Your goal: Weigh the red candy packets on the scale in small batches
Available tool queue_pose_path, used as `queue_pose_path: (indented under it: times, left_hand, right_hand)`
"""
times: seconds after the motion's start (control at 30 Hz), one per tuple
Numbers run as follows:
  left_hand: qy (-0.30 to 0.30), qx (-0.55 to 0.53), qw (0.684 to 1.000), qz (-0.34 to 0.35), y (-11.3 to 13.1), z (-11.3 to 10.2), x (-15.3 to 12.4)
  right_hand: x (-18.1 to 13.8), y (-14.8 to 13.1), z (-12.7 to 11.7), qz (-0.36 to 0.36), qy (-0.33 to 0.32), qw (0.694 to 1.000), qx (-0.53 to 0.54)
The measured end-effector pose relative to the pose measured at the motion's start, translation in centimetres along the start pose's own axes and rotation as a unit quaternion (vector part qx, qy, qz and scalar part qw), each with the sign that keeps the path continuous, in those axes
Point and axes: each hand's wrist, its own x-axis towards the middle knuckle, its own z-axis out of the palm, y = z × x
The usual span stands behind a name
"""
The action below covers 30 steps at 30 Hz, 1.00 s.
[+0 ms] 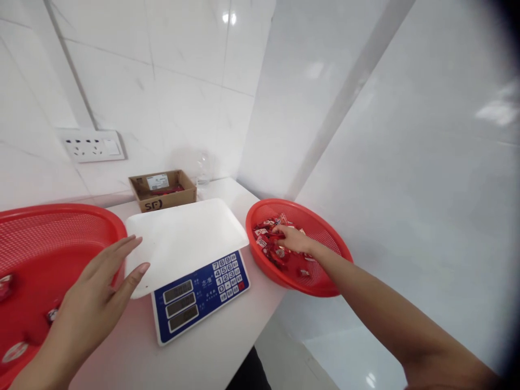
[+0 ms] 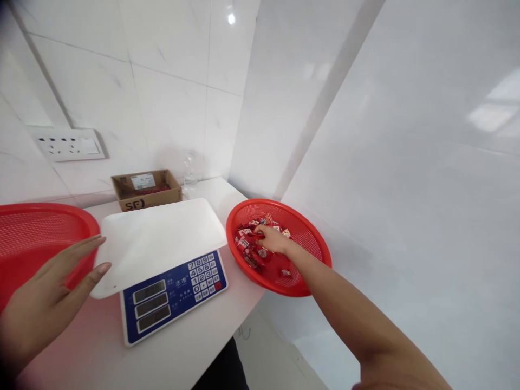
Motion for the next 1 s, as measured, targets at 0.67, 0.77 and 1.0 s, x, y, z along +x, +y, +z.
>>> queue_pose_path:
  times: [0.67,0.77,1.0]
  left_hand:
    - [0.009,-0.023,0.999,0.033,-0.2,0.0,-1.0]
    - [0.009,-0.027,0.999,0.035,-0.1,0.0,-0.9]
    - [0.003,-0.035,0.998,0.06,0.6,0.0,-0.9]
  right_hand:
    - [-0.8,-0.8,1.1,0.042,0.108,0.989,0.096]
    - [-1.7,-1.4,-0.6,0.062,0.147,0.975,0.155]
    - [-1.9,-9.3,-2.6,-0.04,0.196,0.951,0.235]
